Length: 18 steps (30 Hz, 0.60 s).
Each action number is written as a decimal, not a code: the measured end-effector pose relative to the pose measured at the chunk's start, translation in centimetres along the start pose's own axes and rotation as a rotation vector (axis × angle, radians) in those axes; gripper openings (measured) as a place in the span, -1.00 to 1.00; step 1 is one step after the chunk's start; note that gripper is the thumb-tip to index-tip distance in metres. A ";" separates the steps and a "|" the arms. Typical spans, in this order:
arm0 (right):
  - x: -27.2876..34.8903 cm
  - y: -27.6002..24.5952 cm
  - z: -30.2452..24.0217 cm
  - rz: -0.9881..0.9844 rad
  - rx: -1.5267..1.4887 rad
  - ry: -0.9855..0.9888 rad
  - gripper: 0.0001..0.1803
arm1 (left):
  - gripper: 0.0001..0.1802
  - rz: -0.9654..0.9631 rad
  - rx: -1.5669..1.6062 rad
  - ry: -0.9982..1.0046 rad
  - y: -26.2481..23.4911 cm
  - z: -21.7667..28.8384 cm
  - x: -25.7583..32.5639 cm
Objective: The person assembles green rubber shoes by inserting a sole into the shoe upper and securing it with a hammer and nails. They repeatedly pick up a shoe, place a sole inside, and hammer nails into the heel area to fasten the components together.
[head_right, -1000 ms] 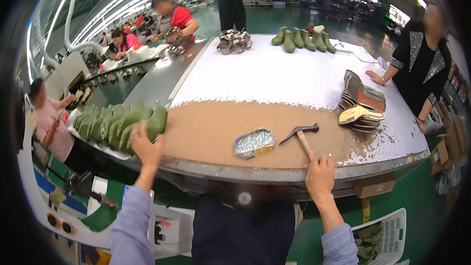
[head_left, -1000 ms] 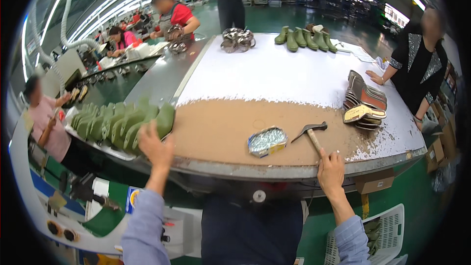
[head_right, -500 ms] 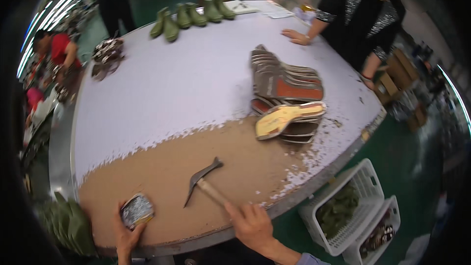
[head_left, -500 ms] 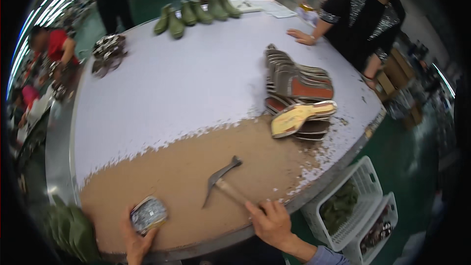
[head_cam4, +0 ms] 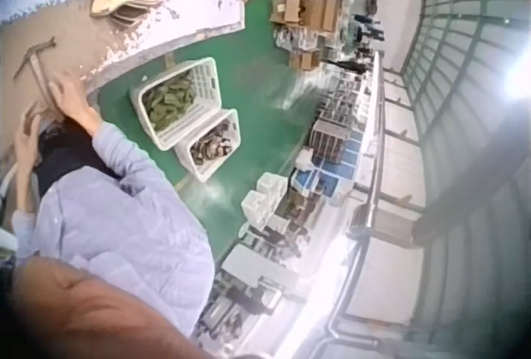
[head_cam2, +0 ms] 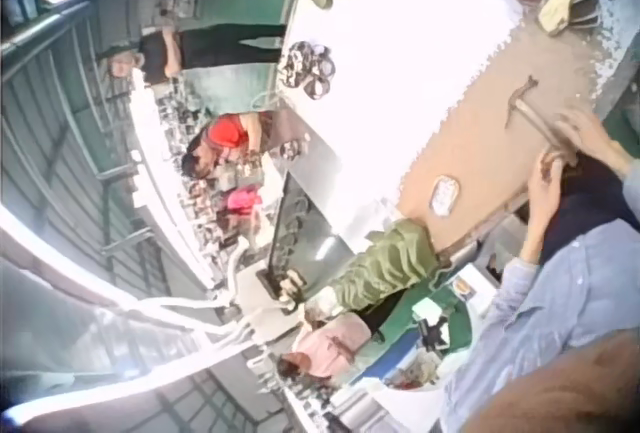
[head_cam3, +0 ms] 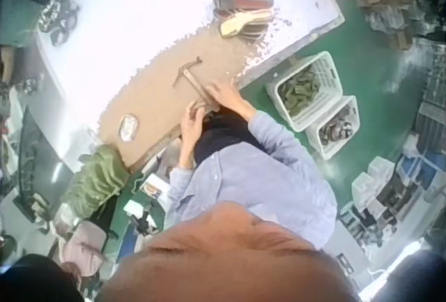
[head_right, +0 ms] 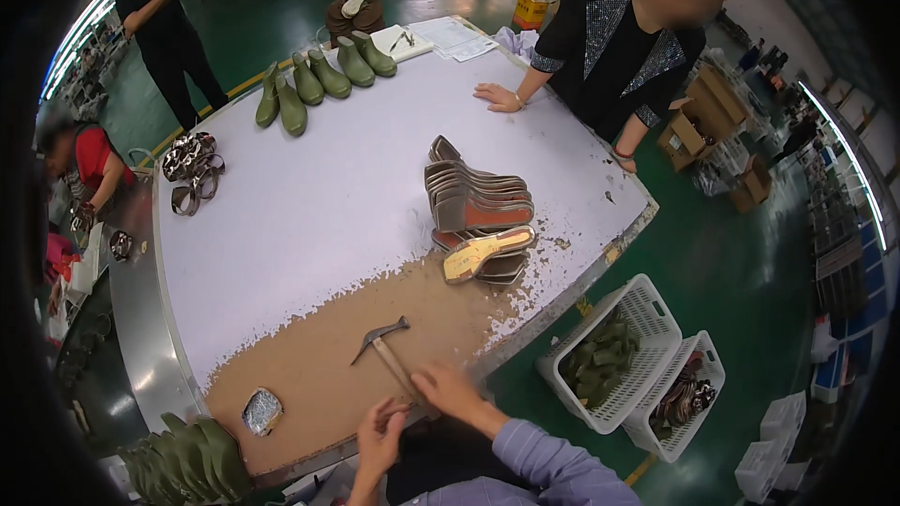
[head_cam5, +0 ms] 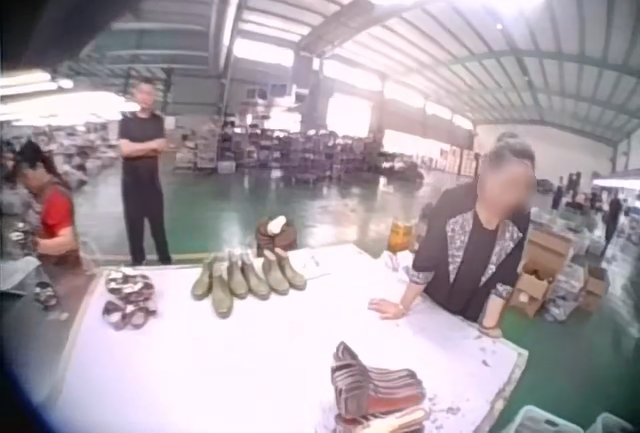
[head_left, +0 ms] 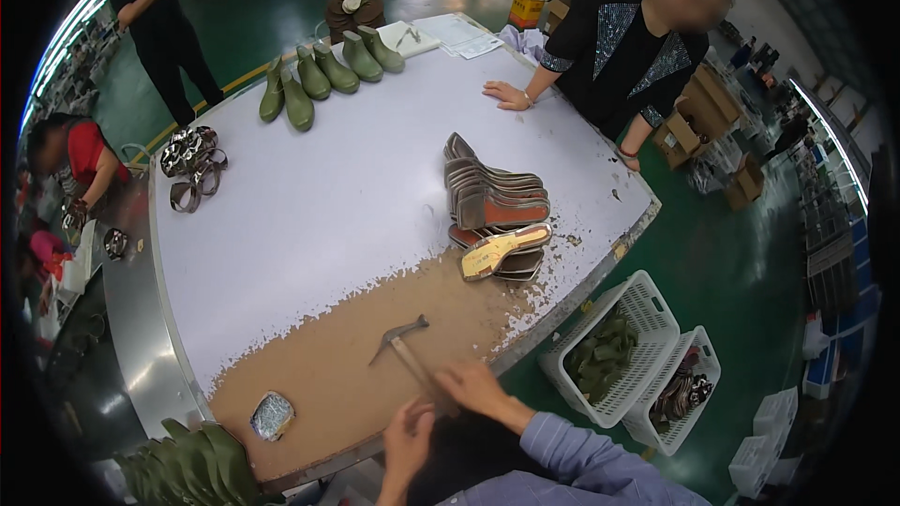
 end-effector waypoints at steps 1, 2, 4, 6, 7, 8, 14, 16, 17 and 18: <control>-2.5 -2.7 0.7 0.026 0.003 -0.013 -0.59 | -0.52 -0.085 0.054 -0.033 2.4 0.5 -0.6; -5.0 -6.5 1.4 0.111 0.043 -0.012 -0.58 | -0.51 -0.166 0.102 -0.064 4.4 0.8 -1.2; -10.2 -14.2 5.0 0.263 -0.034 0.072 -0.51 | -0.47 -0.278 0.146 -0.114 7.4 1.3 -2.5; -15.3 -19.5 11.1 0.326 -0.196 0.214 -0.51 | -0.43 -0.331 0.236 -0.184 10.8 2.3 -4.9; -18.1 -21.7 13.6 0.334 -0.154 0.219 -0.51 | -0.41 -0.335 0.304 -0.228 12.6 3.0 -6.4; -20.8 -23.5 16.1 0.347 -0.110 0.226 -0.49 | -0.38 -0.344 0.370 -0.271 14.6 3.7 -8.4; -33.8 -18.3 27.4 -0.188 -0.063 0.273 -0.33 | -0.33 0.058 0.667 -0.341 25.2 7.5 -23.1; -33.6 -18.2 23.3 -0.274 0.147 0.182 -0.34 | -0.25 0.204 0.714 -0.378 26.0 7.5 -26.6; -33.0 -17.7 23.8 -0.265 0.101 0.114 -0.41 | -0.21 0.261 0.747 -0.394 26.9 7.5 -28.1; -32.3 -18.7 21.5 -0.303 0.006 0.107 -0.50 | -0.19 0.302 0.710 -0.409 27.3 7.3 -29.3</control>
Point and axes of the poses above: each hand's wrist, its own x-axis away from the middle knuckle, its own y-axis out of the palm, z = x × y, the point moved 6 cm from there along -x, towards the middle knuckle, and after that the axes turned 4 degrees about x, right-handed, at the moved point
